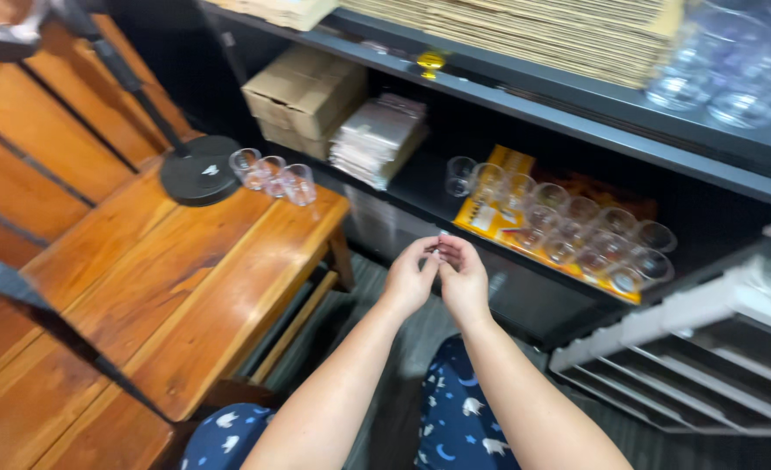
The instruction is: The person repeatedly picks up small clear glasses from a shelf and places them in a neat row on a wooden bench. The action is performed one at a time, building a growing line of glasses on the bench surface.
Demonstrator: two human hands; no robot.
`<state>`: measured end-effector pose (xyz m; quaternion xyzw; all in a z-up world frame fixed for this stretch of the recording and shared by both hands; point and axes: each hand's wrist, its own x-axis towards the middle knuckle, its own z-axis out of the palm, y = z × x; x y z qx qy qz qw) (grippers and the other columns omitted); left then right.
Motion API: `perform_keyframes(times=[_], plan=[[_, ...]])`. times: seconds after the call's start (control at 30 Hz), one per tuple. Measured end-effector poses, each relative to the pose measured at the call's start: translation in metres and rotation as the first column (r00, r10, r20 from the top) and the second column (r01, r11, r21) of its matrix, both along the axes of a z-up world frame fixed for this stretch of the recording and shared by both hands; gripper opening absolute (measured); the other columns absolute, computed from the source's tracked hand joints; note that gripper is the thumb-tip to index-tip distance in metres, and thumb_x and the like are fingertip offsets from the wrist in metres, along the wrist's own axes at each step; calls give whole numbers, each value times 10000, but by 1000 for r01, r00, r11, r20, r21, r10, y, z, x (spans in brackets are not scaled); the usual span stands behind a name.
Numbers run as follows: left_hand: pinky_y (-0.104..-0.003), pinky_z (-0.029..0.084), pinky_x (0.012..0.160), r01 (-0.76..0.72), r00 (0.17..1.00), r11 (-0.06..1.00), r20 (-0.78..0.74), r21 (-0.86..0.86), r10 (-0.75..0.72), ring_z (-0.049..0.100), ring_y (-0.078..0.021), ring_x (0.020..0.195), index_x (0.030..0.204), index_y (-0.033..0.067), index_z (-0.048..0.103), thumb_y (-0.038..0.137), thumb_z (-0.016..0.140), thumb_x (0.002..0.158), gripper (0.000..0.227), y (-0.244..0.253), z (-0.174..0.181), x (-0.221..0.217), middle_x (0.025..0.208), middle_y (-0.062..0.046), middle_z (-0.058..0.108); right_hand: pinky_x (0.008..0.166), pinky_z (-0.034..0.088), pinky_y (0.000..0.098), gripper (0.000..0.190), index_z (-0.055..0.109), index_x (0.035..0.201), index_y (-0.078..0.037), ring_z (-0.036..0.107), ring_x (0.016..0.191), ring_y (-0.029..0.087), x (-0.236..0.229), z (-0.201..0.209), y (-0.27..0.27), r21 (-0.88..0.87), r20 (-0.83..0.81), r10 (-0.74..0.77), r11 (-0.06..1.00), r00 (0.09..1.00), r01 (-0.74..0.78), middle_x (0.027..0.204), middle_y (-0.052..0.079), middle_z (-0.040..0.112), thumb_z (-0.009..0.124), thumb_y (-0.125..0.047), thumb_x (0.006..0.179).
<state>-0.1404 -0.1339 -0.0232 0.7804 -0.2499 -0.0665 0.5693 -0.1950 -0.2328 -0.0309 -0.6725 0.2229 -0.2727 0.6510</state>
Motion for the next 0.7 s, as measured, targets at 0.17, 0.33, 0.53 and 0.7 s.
perform_keyframes(times=[0.17, 0.33, 0.53, 0.7], plan=[[-351, 560, 1004, 166, 986, 984, -7, 60, -166, 714, -194, 1148, 1275, 217, 714, 214, 608, 984, 310, -50, -15, -11, 1203, -37, 752, 1040, 537, 375, 487, 690, 1294, -112, 672, 1176, 206, -45, 13, -23, -74, -1, -218, 973, 976, 217, 1214, 110, 715, 644, 99, 856], [-342, 571, 997, 197, 980, 979, 4, 45, -197, 720, -162, 1136, 1244, 221, 732, 203, 675, 945, 305, -89, -6, -20, 1190, -21, 748, 1106, 480, 404, 590, 638, 1372, -118, 618, 1249, 247, -49, -13, -58, -182, 37, -449, 875, 893, 448, 1296, 125, 658, 781, 18, 815], [-488, 439, 1153, 183, 962, 964, -170, -192, -216, 562, -370, 1353, 1422, 33, 589, 109, 658, 958, 475, -120, 24, -25, 1413, -281, 597, 1148, 459, 396, 760, 541, 1493, -130, 534, 1387, 287, -49, -19, -79, -127, -70, -555, 829, 829, 545, 1422, 161, 577, 827, -70, 791], [-557, 336, 1222, 218, 937, 950, -223, -223, -267, 388, -455, 1460, 1552, -1, 408, 92, 693, 924, 697, -136, 22, -20, 1529, -392, 428, 1174, 443, 406, 769, 542, 1515, -144, 513, 1408, 312, -43, -26, -87, -137, -87, -553, 830, 829, 540, 1451, 175, 552, 804, -87, 793]])
